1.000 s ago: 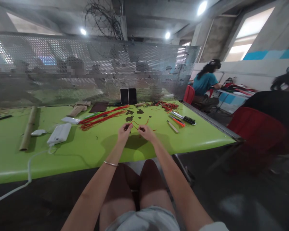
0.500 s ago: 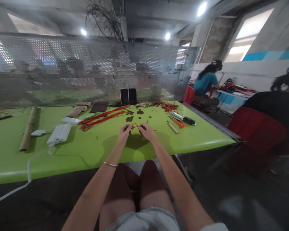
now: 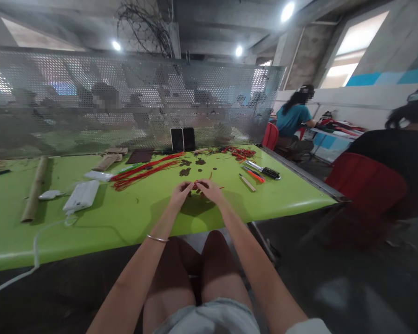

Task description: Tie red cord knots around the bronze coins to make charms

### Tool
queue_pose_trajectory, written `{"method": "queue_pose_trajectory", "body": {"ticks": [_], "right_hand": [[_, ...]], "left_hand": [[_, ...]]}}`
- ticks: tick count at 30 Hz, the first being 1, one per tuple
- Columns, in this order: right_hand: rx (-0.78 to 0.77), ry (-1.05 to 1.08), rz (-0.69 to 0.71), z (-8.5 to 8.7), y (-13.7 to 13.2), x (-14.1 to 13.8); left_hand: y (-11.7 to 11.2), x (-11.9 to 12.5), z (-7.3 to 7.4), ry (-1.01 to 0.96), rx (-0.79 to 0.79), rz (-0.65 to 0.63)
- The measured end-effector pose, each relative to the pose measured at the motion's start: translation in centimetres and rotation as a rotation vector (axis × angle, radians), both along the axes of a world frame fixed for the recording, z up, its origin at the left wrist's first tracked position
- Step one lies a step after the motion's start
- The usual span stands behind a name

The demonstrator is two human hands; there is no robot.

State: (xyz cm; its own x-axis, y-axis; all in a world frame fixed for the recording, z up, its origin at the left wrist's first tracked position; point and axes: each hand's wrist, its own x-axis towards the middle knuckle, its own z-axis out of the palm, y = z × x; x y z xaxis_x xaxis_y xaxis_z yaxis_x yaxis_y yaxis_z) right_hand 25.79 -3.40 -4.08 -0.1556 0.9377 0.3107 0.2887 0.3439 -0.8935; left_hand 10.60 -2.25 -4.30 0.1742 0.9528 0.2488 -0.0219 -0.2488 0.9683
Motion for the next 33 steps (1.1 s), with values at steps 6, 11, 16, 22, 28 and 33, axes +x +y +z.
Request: {"method": "queue_pose_trajectory", "body": {"ticks": [6,11,16,22,28,33], "right_hand": [[-0.020,0.015,-0.004,-0.08,0.02,0.01],[-0.031,0.027,-0.014,0.12,-0.17,-0.01],[-0.039,0.050,-0.021,0.45,-0.38,-0.02],[-0.099,0.092,-0.055,0.17,-0.06,0.16],[-0.136,0.160,-0.037,-0.22,0.41,0.08],[-0.115,0.180,0.000,-0.02,0.32,0.14]], "left_hand": [[-0.02,0.02,-0.01,0.005,0.004,-0.008],[0.16,0.02,-0.19,-0.003,0.001,0.001],[0.40,0.08,-0.38,-0.023,0.003,0.014],[0.17,0.06,-0.19,-0.020,0.011,-0.013],[0.42,0.03,-0.50,-0.008,0.015,-0.003],[0.75,-0.07,-0.79,0.009,0.031,0.046]]}}
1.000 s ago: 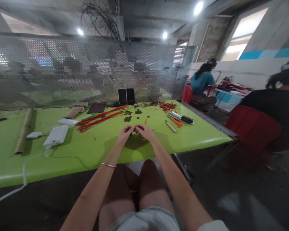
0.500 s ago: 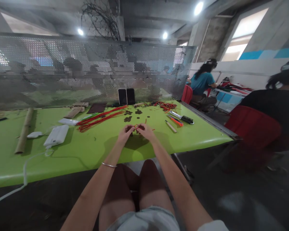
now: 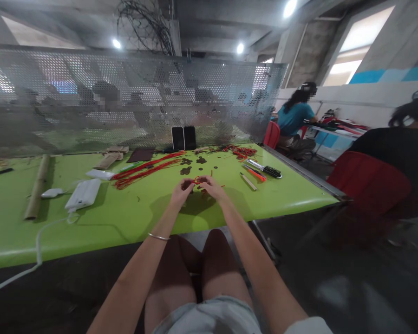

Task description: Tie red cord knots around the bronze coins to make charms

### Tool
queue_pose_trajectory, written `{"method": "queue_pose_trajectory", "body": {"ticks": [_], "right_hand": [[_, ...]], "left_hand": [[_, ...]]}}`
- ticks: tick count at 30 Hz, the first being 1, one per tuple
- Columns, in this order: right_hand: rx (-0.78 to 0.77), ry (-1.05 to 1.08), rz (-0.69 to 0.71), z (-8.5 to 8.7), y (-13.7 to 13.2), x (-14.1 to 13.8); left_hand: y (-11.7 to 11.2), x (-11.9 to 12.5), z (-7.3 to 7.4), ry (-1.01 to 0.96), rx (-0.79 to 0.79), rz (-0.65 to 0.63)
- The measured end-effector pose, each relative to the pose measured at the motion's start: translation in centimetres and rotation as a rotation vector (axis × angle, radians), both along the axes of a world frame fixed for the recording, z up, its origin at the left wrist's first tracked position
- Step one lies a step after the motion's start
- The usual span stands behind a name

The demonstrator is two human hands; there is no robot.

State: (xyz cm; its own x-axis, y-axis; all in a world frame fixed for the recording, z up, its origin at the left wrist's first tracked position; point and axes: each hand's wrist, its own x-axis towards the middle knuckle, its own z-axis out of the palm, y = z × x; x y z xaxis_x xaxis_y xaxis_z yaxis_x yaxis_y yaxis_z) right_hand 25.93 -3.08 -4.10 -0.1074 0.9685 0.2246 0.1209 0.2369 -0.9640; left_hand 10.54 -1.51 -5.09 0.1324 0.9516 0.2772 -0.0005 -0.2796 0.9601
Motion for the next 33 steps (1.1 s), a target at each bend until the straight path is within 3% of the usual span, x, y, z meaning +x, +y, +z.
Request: {"method": "queue_pose_trajectory", "body": {"ticks": [10,24,33], "right_hand": [[0.079,-0.124,-0.036,-0.2,-0.2,0.3],[0.100,-0.163,-0.071,0.9,-1.3,-0.2],[0.042,-0.132,0.002,-0.3,-0.3,-0.9]], "left_hand": [[-0.9,0.2,0.8,0.070,0.030,0.008],[-1.2,0.4,0.5,0.136,0.014,0.061],[-2.5,0.6,1.3,0.316,0.086,0.160]]}}
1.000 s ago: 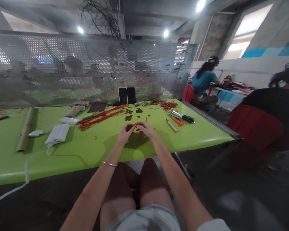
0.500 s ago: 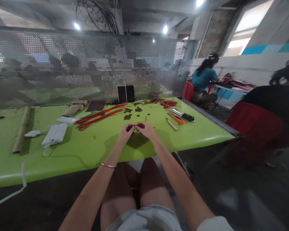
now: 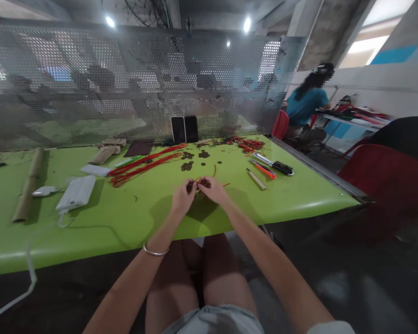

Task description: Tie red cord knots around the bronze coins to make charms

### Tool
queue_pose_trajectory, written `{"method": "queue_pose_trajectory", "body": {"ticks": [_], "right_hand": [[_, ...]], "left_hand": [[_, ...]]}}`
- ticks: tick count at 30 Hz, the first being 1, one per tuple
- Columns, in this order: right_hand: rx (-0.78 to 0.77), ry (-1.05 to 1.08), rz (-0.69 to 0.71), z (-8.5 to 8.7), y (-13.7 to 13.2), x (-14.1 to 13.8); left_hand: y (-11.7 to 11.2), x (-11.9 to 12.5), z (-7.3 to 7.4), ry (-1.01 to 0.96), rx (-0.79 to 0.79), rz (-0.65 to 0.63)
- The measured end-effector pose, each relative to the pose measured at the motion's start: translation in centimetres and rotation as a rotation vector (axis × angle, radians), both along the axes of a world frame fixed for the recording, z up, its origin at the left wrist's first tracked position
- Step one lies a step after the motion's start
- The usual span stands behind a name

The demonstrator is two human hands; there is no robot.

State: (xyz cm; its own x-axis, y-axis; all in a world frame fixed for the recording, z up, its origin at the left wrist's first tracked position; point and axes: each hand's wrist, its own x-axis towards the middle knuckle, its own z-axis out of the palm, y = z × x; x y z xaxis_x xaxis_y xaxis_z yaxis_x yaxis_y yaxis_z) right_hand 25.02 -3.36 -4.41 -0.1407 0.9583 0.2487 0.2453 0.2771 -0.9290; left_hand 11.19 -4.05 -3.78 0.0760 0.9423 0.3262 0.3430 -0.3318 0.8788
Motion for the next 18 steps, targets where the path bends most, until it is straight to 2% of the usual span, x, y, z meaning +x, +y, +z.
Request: {"method": "queue_pose_trajectory", "body": {"ticks": [5,9,11,14,18], "right_hand": [[-0.013,-0.005,0.087,0.9,1.7,-0.2],[0.000,-0.001,0.110,1.9,3.4,-0.7],[0.005,0.007,0.110,2.1,3.9,-1.2],[0.008,0.002,0.106,2.0,3.7,-2.0],[0.034,-0.103,0.130,1.8,1.9,-2.8]], "left_hand": [[0.5,-0.4,0.1,0.093,0.043,0.051],[3.5,-2.0,1.6,0.215,0.072,0.054],[6.2,-3.0,2.9,0.292,0.105,0.083],[11.5,-3.9,4.8,0.430,0.156,0.156],[19.3,-3.7,5.9,0.676,0.159,0.237]]}}
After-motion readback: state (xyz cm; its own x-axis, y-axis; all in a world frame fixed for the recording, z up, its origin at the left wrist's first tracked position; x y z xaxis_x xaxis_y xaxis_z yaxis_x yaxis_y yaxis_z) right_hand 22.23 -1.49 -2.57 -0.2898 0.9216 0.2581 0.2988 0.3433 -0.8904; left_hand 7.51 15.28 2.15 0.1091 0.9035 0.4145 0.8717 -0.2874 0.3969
